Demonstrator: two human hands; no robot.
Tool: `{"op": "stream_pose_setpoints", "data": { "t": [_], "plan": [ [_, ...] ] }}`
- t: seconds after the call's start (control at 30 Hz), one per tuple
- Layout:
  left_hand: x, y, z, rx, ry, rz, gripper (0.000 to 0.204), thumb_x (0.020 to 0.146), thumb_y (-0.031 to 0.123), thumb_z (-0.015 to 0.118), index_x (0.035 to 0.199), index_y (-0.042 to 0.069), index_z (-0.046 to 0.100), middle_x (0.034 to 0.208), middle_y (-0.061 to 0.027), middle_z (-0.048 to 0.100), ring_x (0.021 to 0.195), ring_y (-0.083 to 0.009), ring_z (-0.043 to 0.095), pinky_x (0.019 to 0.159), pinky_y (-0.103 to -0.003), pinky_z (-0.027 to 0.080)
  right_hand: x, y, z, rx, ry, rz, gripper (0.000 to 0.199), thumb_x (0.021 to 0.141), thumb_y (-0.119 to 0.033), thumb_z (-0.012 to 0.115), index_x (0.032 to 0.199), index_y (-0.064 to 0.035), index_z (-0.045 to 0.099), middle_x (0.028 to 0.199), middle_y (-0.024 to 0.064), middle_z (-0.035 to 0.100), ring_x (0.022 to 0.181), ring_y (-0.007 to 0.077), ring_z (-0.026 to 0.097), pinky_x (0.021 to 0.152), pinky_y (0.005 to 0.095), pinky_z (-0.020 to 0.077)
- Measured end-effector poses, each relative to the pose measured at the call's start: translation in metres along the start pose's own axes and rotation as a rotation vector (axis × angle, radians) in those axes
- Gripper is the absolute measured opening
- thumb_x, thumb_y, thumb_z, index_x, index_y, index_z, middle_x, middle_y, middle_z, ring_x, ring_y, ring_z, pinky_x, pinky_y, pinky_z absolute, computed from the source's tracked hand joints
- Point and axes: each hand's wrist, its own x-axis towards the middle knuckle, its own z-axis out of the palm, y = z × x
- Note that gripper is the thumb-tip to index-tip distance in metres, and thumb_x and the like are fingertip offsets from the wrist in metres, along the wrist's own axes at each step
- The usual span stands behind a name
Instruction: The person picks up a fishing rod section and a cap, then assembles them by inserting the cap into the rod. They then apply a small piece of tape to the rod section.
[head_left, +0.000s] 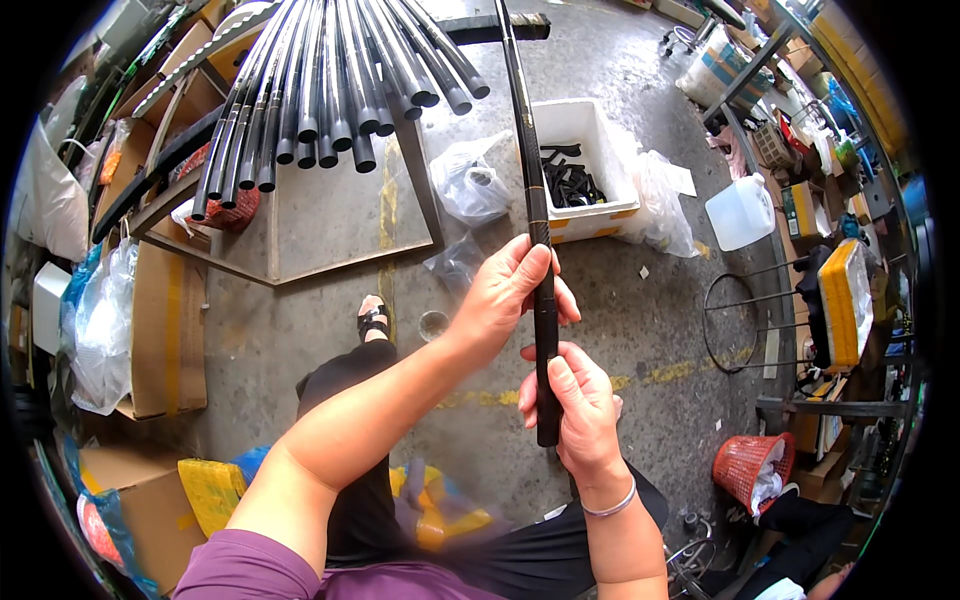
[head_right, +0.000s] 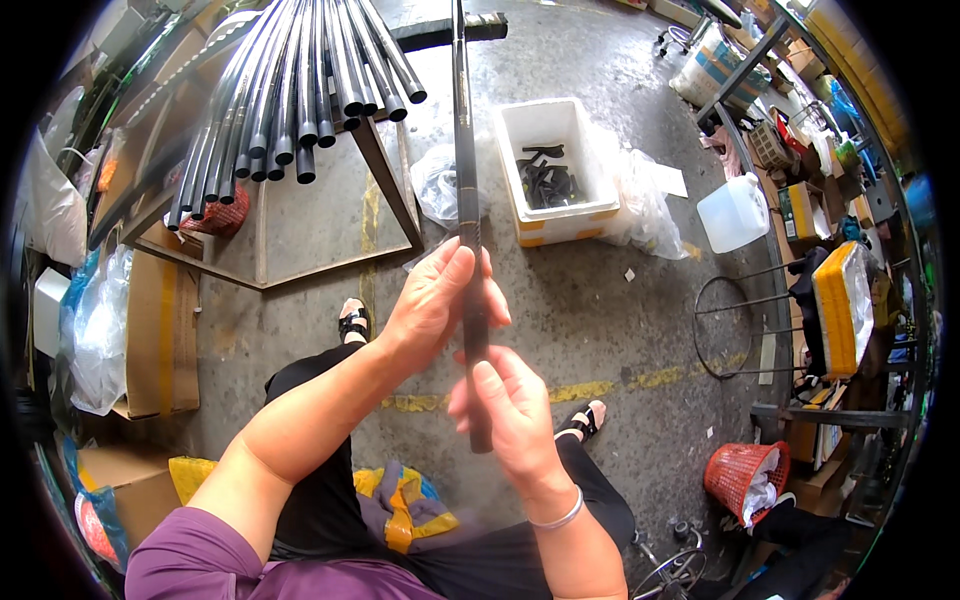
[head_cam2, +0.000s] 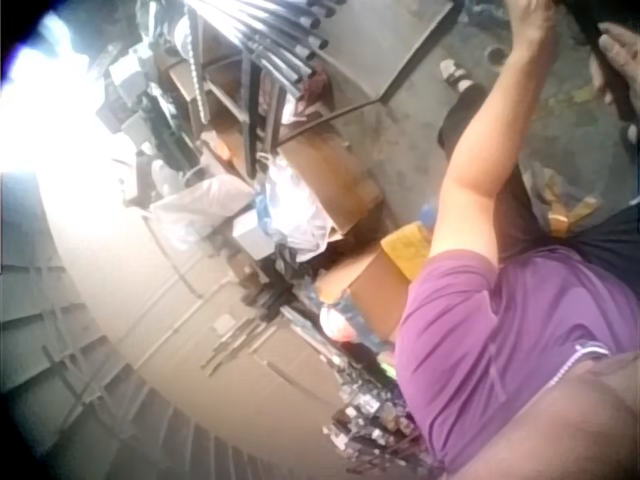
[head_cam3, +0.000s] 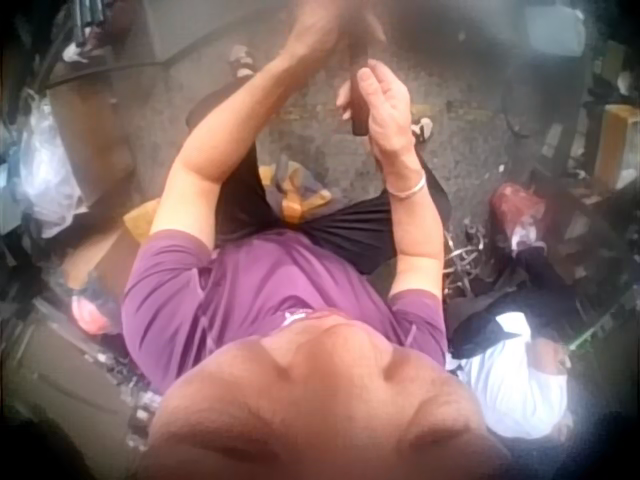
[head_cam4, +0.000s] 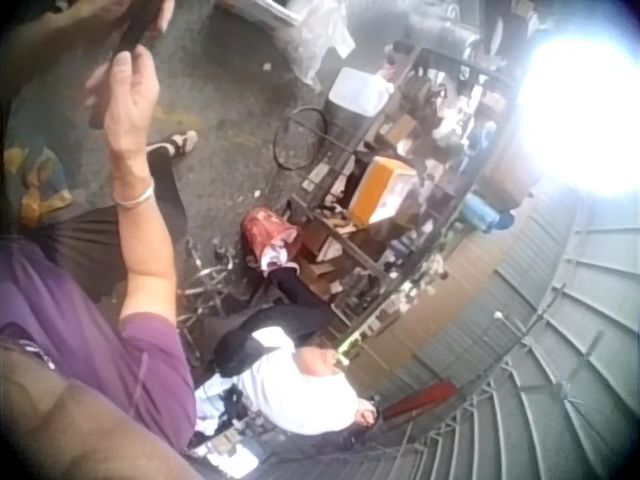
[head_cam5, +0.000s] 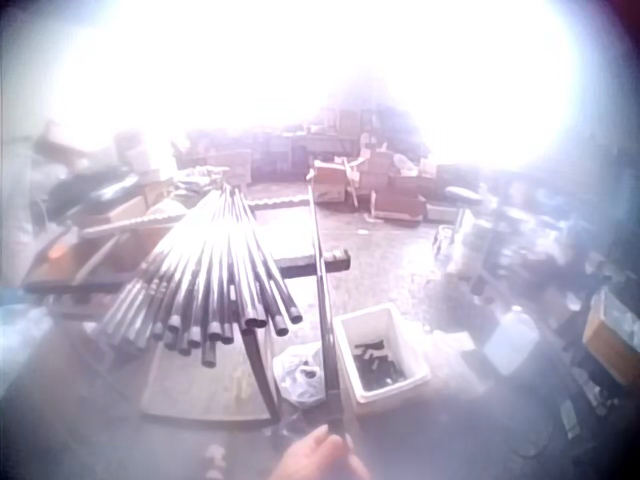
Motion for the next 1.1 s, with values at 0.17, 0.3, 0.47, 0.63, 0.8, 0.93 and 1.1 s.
{"op": "stream_pose_setpoints", "data": {
  "t": [0.17,0.3,0.47,0.63,0.8,0.93,1.1],
  "plan": [
    [-0.002,0.001,-0.002,-0.028,0.000,-0.015,0.036,0.093,0.044,0.047,0.094,0.008,0.045,0.073,-0.0111,0.063,0.067,-0.0152,0.061,0.059,-0.024,0.047,0.002,0.003,0.002,0.009,-0.002,-0.007,0.035,0.095,-0.030,0.050,0.112,0.0004,0.051,0.074,0.0048,0.060,0.060,0.0081,0.054,0.058,0.0202,0.0446],
    [-0.003,0.002,-0.003,-0.054,0.001,-0.018,0.037,0.092,0.046,0.048,0.095,0.009,0.046,0.073,-0.0106,0.063,0.063,-0.0143,0.060,0.052,-0.023,0.044,0.003,0.004,0.004,0.021,-0.007,-0.025,0.034,0.095,-0.029,0.050,0.112,0.0008,0.051,0.074,0.0052,0.061,0.061,0.0085,0.055,0.058,0.0204,0.0449],
    [-0.006,0.007,-0.002,-0.082,-0.014,-0.032,0.035,0.094,0.042,0.047,0.094,0.007,0.045,0.073,-0.0106,0.062,0.065,-0.0145,0.061,0.057,-0.023,0.048,0.005,0.002,0.008,0.038,-0.013,-0.042,0.033,0.095,-0.028,0.050,0.111,0.0012,0.050,0.074,0.0058,0.061,0.061,0.0089,0.055,0.058,0.0208,0.0452],
    [-0.008,0.007,0.001,-0.054,0.001,-0.065,0.033,0.094,0.042,0.047,0.094,0.009,0.045,0.073,-0.0101,0.062,0.061,-0.0125,0.059,0.046,-0.021,0.042,0.007,0.003,0.011,0.036,0.046,-0.081,0.035,0.095,-0.030,0.051,0.109,0.0015,0.052,0.068,0.0080,0.060,0.054,0.0107,0.054,0.053,0.0205,0.0443],
    [-0.007,-0.003,-0.003,-0.081,-0.002,-0.020,0.032,0.094,0.043,0.048,0.094,0.010,0.046,0.073,-0.0102,0.063,0.059,-0.0115,0.058,0.039,-0.020,0.035,0.008,0.001,0.011,0.035,0.026,-0.082,0.036,0.095,-0.032,0.051,0.109,0.0016,0.051,0.068,0.0080,0.060,0.054,0.0103,0.053,0.052,0.0201,0.0443],
    [-0.006,-0.003,-0.003,-0.109,-0.026,-0.041,0.037,0.090,0.047,0.052,0.096,0.011,0.048,0.074,-0.0101,0.062,0.065,-0.0151,0.061,0.051,-0.024,0.044,0.004,0.000,0.010,0.032,0.002,-0.080,0.043,0.094,-0.036,0.051,0.112,0.0023,0.050,0.070,0.0084,0.060,0.056,0.0105,0.054,0.053,0.0202,0.0446],
    [-0.005,0.000,-0.005,-0.114,-0.030,-0.017,0.039,0.088,0.049,0.054,0.097,0.011,0.049,0.074,-0.0095,0.062,0.066,-0.0167,0.061,0.059,-0.026,0.048,0.000,0.000,0.004,0.056,-0.132,-0.049,0.047,0.094,-0.038,0.050,0.119,0.0015,0.046,0.079,0.0077,0.061,0.064,0.0111,0.057,0.062,0.0222,0.0466]
  ]
}}
